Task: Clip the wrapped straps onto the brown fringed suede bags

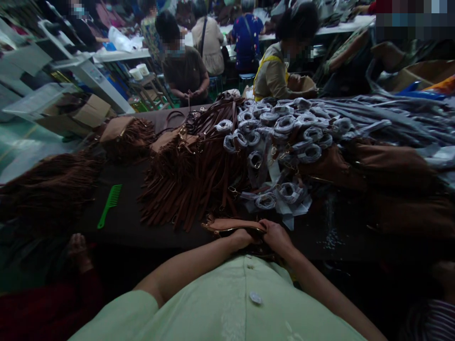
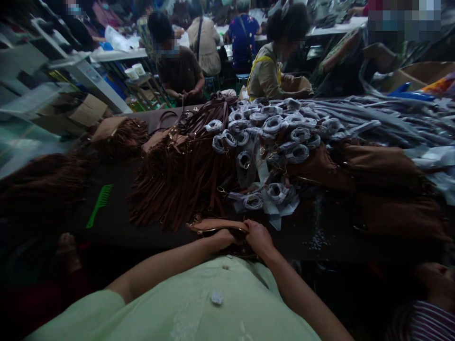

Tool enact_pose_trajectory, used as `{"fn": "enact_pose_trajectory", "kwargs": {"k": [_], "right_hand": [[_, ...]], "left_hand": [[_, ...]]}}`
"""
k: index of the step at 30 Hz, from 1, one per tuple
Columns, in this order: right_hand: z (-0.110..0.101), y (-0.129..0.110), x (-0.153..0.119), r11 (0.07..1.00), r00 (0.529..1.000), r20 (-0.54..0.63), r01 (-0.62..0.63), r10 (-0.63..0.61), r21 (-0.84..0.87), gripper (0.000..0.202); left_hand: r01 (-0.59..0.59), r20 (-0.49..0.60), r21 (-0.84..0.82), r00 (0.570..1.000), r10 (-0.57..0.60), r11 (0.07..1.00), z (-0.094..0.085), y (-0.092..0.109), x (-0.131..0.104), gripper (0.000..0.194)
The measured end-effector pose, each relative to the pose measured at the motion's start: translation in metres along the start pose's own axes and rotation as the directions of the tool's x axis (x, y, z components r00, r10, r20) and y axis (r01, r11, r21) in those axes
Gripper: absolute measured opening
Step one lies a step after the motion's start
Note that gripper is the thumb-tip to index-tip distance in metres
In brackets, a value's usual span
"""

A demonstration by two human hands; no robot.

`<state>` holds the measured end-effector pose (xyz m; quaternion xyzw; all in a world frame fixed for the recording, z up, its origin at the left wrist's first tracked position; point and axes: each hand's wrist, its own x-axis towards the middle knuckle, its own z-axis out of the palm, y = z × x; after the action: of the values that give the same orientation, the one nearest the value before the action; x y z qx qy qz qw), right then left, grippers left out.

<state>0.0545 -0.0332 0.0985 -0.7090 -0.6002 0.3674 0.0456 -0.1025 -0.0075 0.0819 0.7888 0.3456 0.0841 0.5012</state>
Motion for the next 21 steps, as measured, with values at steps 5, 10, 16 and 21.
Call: {"fn": "enact_pose_trajectory", "kwargs": {"k": [5,10,16,21], "right_hand": [[0.001,0.002,0.004,0.992,0.973,0.192,0.120,-0.127,0.049,0.024],[-0.004,0.015,0.008,0.916,0.910,0.291,0.184,-0.296,0.357,0.033],[-0.034,0.114,0.005,0.813,0.987,0.057,-0.156,0.149,0.561,0.039],[-0.066,0.216,0.002,0.780,0.786,-0.240,-0.424,0.569,0.461,0.030]], "left_hand": [[-0.157,0.129,-0.140,0.976,0.175,0.978,-0.006,0.002,-0.008,0.010],[0.098,0.190,-0.497,0.982,-0.002,0.862,-0.007,-0.003,0.001,0.021],[0.242,0.242,-0.610,0.964,-0.113,0.754,-0.009,0.003,0.006,0.031],[0.263,0.244,-0.628,0.960,-0.136,0.732,-0.008,0.006,0.012,0.033]]}}
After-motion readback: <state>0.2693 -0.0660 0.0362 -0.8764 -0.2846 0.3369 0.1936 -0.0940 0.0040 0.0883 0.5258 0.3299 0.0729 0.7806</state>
